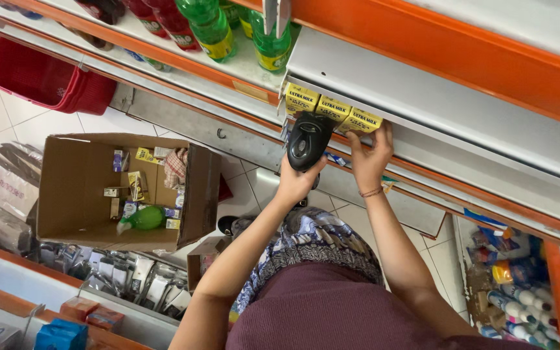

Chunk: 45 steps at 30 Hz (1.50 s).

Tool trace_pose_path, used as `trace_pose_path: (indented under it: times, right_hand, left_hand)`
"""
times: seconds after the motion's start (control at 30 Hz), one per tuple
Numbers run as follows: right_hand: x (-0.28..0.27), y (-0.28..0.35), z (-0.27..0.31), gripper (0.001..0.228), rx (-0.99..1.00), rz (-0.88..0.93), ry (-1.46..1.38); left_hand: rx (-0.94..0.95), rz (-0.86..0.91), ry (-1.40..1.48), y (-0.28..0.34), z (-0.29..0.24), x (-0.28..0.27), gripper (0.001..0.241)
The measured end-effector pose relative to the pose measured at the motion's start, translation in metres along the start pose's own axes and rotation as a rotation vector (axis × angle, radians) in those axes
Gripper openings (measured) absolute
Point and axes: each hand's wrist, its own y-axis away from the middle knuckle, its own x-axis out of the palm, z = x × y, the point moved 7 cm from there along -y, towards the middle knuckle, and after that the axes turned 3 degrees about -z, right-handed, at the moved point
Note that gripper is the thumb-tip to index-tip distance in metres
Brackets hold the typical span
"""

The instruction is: The person picks up beverage cartons from a cardboard box, scans them using a handheld scanner, and places them onto a store shelf.

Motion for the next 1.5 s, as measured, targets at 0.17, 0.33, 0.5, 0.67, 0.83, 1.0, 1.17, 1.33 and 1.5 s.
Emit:
trace_pose_path:
  times: [0.17,0.33,0.5,0.67,0.83,1.0,1.17,1.33,1.5]
  right_hand:
    - [0.001,0.001,-0.009,0.050,-0.033,0.009,-0.006]
    - [-0.002,0.019,-0.007,0.089,-0.085,-0.037,-0.082]
    - [-0.012,0.057,0.004,0.081,-0.182,-0.116,-0.013]
    - [0.045,0.084,0.005,0.072,-0.028,0.116,-0.155]
    - [0.142,0.104,0.026,0.060,0.014,0.381,-0.237]
    - [0.246,0.130,0.075,0.049,-0.122,0.585,-0.187]
    - [0.344,0.175,0.122,0.047,-0.179,0.731,-0.193]
    - [0.445,0.221,0.131,0.046,-0.172,0.863,-0.141]
    - [0.570,0.293,0.049,0.074,-0.121,1.311,0.187]
  left_hand:
    - [0.004,-0.021,0.054,-0.001,-0.005,-0.001,0.033]
    - [0.054,-0.053,0.103,0.003,-0.019,-0.015,0.041]
    - [-0.012,-0.098,-0.129,0.023,0.000,-0.072,0.023]
    - [-0.131,-0.392,-0.254,0.065,0.034,-0.168,0.023]
    - [-0.159,-0.629,-0.354,0.120,0.044,-0.263,0.027]
    - [-0.251,-0.801,-0.383,0.167,0.045,-0.349,0.022]
    - [-0.292,-0.901,-0.323,0.204,0.049,-0.431,0.022]
    - [-0.295,-0.968,-0.228,0.221,0.070,-0.510,0.020]
    - [-0.541,-1.027,0.183,0.197,0.133,-0.563,0.020]
